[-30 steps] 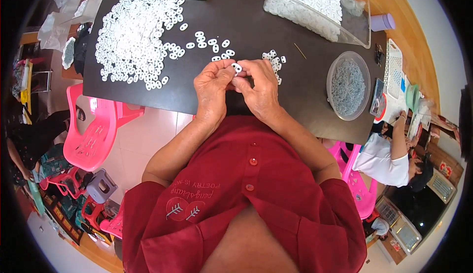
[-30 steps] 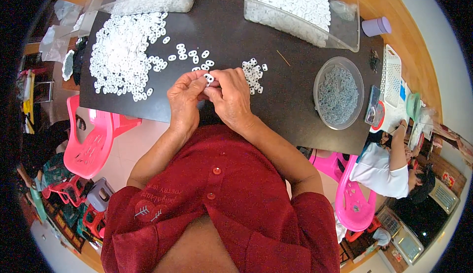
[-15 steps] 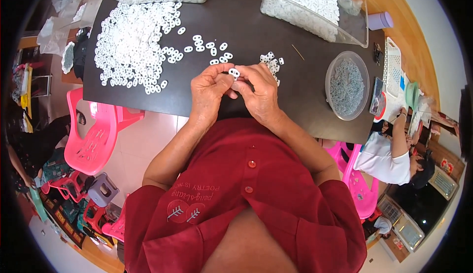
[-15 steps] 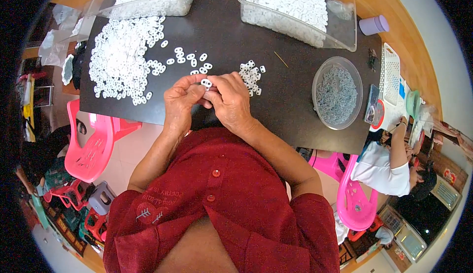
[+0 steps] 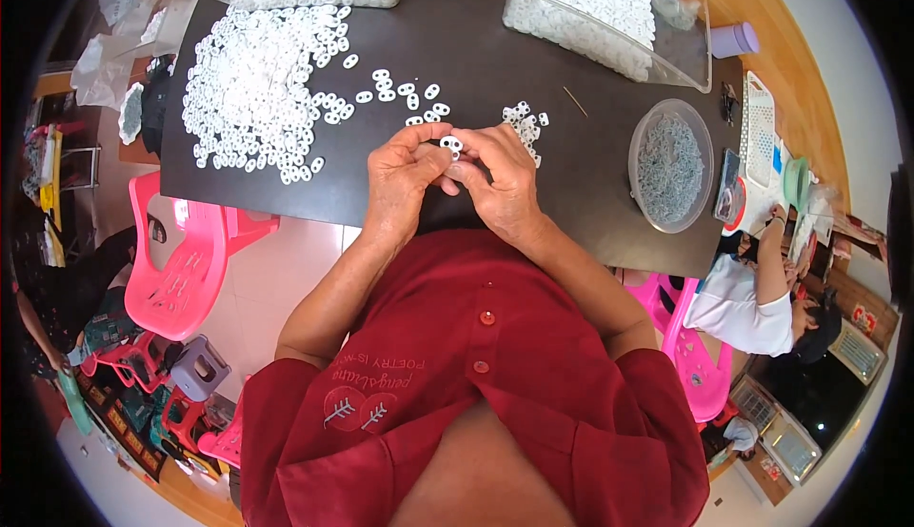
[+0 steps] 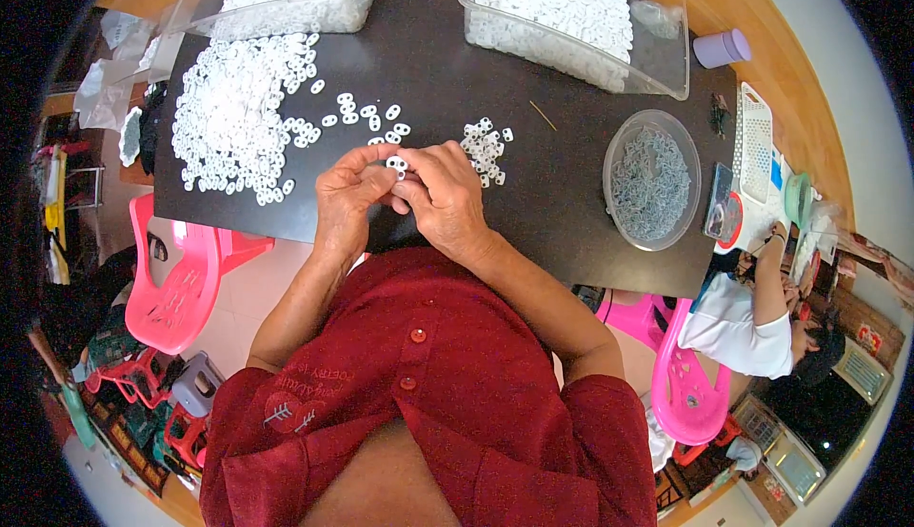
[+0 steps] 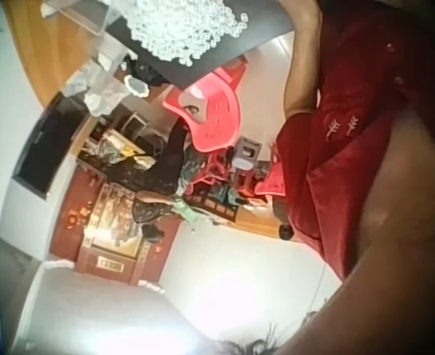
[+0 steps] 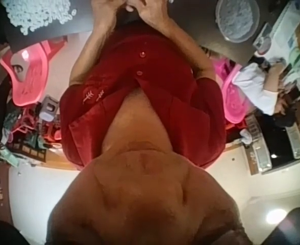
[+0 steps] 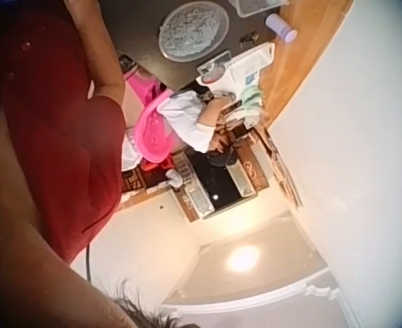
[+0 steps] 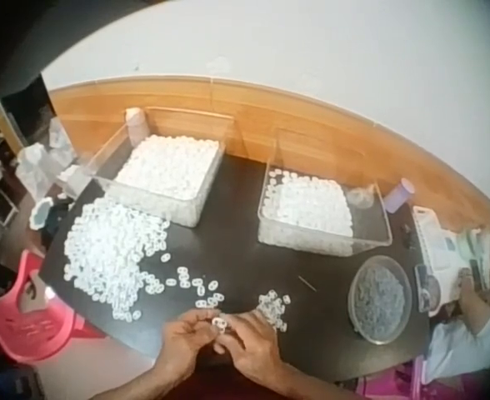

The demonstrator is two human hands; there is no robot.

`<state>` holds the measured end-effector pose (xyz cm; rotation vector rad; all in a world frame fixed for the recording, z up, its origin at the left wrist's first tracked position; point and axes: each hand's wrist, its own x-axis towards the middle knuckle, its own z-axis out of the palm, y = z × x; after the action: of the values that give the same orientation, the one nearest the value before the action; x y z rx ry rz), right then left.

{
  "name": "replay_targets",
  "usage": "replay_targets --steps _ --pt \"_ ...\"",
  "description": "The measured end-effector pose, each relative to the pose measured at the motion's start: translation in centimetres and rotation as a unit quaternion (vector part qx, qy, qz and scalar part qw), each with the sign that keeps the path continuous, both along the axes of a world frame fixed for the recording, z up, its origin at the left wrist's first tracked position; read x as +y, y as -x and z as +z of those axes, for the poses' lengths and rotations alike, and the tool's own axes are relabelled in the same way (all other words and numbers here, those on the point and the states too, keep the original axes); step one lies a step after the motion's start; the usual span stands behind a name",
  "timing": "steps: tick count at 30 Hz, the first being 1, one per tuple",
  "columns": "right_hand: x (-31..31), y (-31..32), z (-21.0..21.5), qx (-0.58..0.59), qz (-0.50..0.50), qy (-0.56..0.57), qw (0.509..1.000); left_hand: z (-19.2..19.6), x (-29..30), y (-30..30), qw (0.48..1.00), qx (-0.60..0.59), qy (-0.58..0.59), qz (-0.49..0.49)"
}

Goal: Manually picking up and snapping together small white plastic industrial components.

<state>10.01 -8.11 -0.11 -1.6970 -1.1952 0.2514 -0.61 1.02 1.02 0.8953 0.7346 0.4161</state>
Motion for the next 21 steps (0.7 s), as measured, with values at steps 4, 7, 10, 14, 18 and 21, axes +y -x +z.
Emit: replay_targets --steps 4,7,10,14,18,21 --pt "0.2 0.0 0.2 -0.032 -0.002 -0.021 0.999 -0.2 -0.2 0.0 1.000 -0.008 -0.016 0.012" --pt "0.3 0.0 0.1 -0.036 -0.011 -0.034 0.999 -0.4 -0.4 -0.1 0.999 -0.014 -0.029 0.014" --pt "0.3 0.0 -0.1 -0.042 -0.019 -0.045 0.998 -1.1 -0.5 0.0 0.998 -0.026 -0.056 0.012" --pt "0.2 0.1 -0.2 -0.050 -0.022 -0.056 0.997 -1.6 -0.6 0.2 0.993 -0.021 -0.118 0.023" --pt "0.2 0.2 0.2 -0.053 -0.006 -0.041 0.998 -1.5 -0.6 0.3 0.989 -0.020 -0.143 0.029" --pt "0.2 0.3 0.4 -0.060 -0.002 -0.041 0.997 -1.6 -0.6 0.4 0.986 -0.022 -0.160 0.033"
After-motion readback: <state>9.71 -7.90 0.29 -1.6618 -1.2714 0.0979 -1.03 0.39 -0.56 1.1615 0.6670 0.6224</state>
